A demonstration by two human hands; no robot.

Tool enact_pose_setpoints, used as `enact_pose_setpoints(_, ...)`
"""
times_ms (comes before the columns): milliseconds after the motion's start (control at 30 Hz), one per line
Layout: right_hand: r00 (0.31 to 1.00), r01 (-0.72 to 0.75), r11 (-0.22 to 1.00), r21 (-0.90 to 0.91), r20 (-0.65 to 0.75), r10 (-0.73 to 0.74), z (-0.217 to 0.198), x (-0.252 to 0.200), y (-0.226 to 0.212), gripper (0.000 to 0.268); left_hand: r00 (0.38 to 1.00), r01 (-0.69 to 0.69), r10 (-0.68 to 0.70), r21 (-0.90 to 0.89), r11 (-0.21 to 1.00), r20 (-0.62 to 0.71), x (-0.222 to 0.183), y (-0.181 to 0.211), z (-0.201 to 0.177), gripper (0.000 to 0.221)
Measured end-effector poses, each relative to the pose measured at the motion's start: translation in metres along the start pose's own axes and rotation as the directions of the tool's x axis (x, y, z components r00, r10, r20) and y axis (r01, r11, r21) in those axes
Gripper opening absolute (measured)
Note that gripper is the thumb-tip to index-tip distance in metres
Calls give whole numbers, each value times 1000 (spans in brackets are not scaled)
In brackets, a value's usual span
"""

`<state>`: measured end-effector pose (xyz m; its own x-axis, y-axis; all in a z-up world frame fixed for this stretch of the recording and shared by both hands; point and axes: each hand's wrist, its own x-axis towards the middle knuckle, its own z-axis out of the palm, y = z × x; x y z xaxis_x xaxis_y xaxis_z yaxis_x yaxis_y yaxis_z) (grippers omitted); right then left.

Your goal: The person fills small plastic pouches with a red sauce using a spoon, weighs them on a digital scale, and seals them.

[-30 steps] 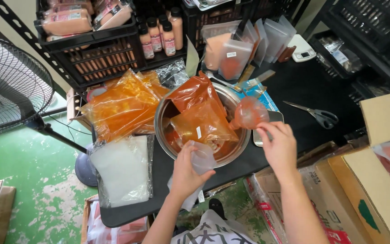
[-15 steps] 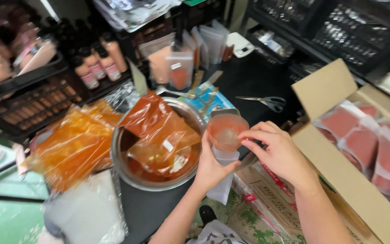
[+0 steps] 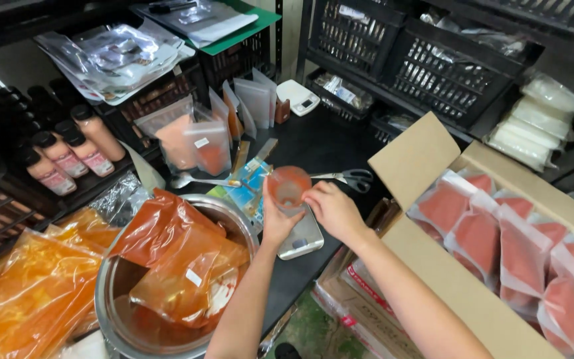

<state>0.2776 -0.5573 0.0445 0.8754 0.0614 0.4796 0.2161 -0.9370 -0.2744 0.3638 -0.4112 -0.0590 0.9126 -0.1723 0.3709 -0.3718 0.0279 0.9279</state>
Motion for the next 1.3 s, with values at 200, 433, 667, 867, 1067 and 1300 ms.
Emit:
enact_pose_setpoints(200, 998, -45, 998, 49, 36, 43, 6, 5, 6, 17, 995, 64, -73, 129, 990, 69, -6, -22, -14, 159)
enact_pose_setpoints(433, 999, -18, 991, 135, 35, 13, -7, 6, 0, 21, 999, -5, -4, 160, 987, 55, -41, 16, -38, 151)
enact_pose_setpoints(667, 998, -37, 944, 327, 59, 19, 33, -14, -59, 16, 949, -218, 291, 410, 886, -124, -54, 47, -110, 85)
enact_pose_setpoints(867, 885, -58, 977, 205, 463, -45, 201, -17, -57, 27, 876, -122, 347, 542, 831, -336, -75, 81, -187, 70)
enact_pose_setpoints(1067, 849, 16, 989, 150, 520, -93, 207, -9, -92, 23, 833, 179, 86, 413, 893, -547, -150, 74, -231, 68)
enact_pose_setpoints(1300, 867, 149, 904, 402, 387, -315, 124, 36, -207, 10, 418, 383, -649, -524, 761, -636, -187, 106, -213, 69)
